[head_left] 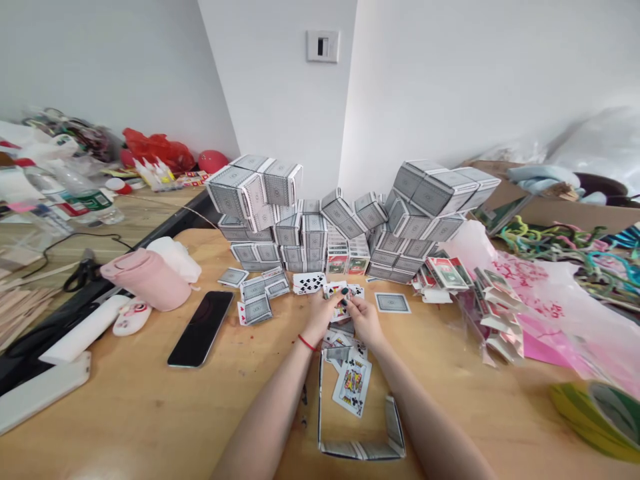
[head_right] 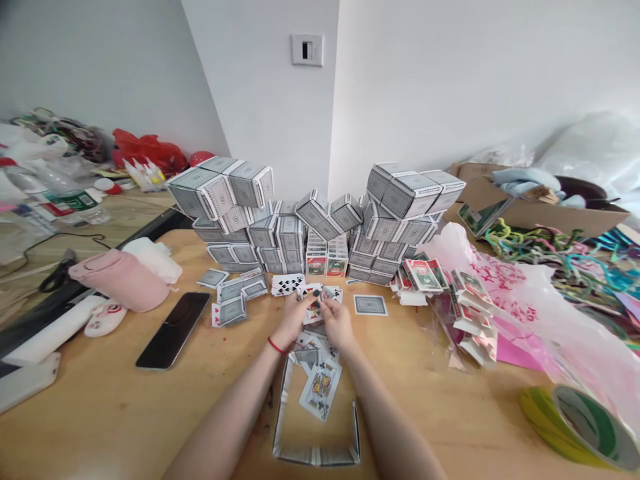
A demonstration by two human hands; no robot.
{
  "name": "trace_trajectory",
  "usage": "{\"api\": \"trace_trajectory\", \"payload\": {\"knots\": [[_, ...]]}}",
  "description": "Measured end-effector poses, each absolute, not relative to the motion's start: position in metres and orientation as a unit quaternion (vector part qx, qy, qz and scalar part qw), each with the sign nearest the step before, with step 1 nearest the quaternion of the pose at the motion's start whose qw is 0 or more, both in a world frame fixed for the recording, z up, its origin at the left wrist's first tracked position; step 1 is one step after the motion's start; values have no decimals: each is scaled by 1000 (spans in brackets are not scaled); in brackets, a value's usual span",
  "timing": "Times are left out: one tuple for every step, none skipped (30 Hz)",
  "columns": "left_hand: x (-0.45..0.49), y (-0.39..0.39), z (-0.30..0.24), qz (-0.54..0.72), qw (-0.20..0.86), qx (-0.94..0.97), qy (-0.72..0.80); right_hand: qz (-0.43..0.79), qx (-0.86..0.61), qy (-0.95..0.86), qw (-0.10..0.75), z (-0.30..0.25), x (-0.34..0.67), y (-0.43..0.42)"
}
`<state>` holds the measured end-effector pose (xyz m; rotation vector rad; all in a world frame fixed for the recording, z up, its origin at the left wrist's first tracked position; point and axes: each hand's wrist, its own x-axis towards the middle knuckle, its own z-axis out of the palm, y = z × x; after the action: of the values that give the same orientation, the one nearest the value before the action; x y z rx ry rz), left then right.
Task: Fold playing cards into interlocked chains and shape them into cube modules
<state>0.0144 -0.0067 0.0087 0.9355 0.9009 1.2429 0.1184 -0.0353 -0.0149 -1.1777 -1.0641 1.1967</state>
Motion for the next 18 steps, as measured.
{"api": "trace_trajectory", "payload": {"knots": [[13, -6, 7, 542, 612, 423, 390, 508, -490, -438, 557, -15, 120, -34], [11, -5, 6, 547, 596, 440, 390, 508, -483, -427, 571, -15, 121, -33], [10, -5, 5, 553, 573, 459, 394, 508, -474, -417, 586, -15, 122, -33], [8, -4, 3, 556, 547, 480, 401, 510, -464, -408, 598, -15, 123, -32], [6, -3, 2, 556, 520, 501, 412, 513, -455, -401, 608, -15, 124, -31], [5, -3, 1, 552, 497, 519, 423, 518, -447, -396, 613, -14, 125, -31], [4, -3, 1, 544, 478, 537, 432, 524, -441, -394, 613, -14, 125, -31], [4, -3, 0, 533, 466, 553, 439, 531, -438, -395, 608, -14, 125, -31], [4, -4, 0, 525, 456, 565, 445, 538, -437, -396, 602, -14, 125, -32], [4, -4, -1, 519, 448, 573, 449, 542, -438, -398, 597, -13, 125, -32], [5, -5, -1, 515, 443, 579, 451, 543, -441, -399, 593, -13, 124, -33], [6, -6, -1, 512, 440, 583, 452, 541, -446, -398, 591, -12, 123, -33], [7, -6, -2, 508, 440, 586, 452, 537, -453, -396, 591, -11, 123, -34], [8, -7, -2, 503, 442, 590, 451, 533, -460, -393, 592, -10, 122, -35], [8, -8, -3, 498, 443, 594, 451, 528, -468, -389, 592, -9, 121, -35], [9, -9, -3, 493, 442, 599, 451, 524, -475, -385, 592, -8, 120, -35], [9, -9, -4, 490, 439, 602, 451, 521, -481, -382, 592, -7, 120, -35], [10, -9, -5, 490, 434, 605, 452, 517, -485, -380, 593, -6, 120, -35]]}}
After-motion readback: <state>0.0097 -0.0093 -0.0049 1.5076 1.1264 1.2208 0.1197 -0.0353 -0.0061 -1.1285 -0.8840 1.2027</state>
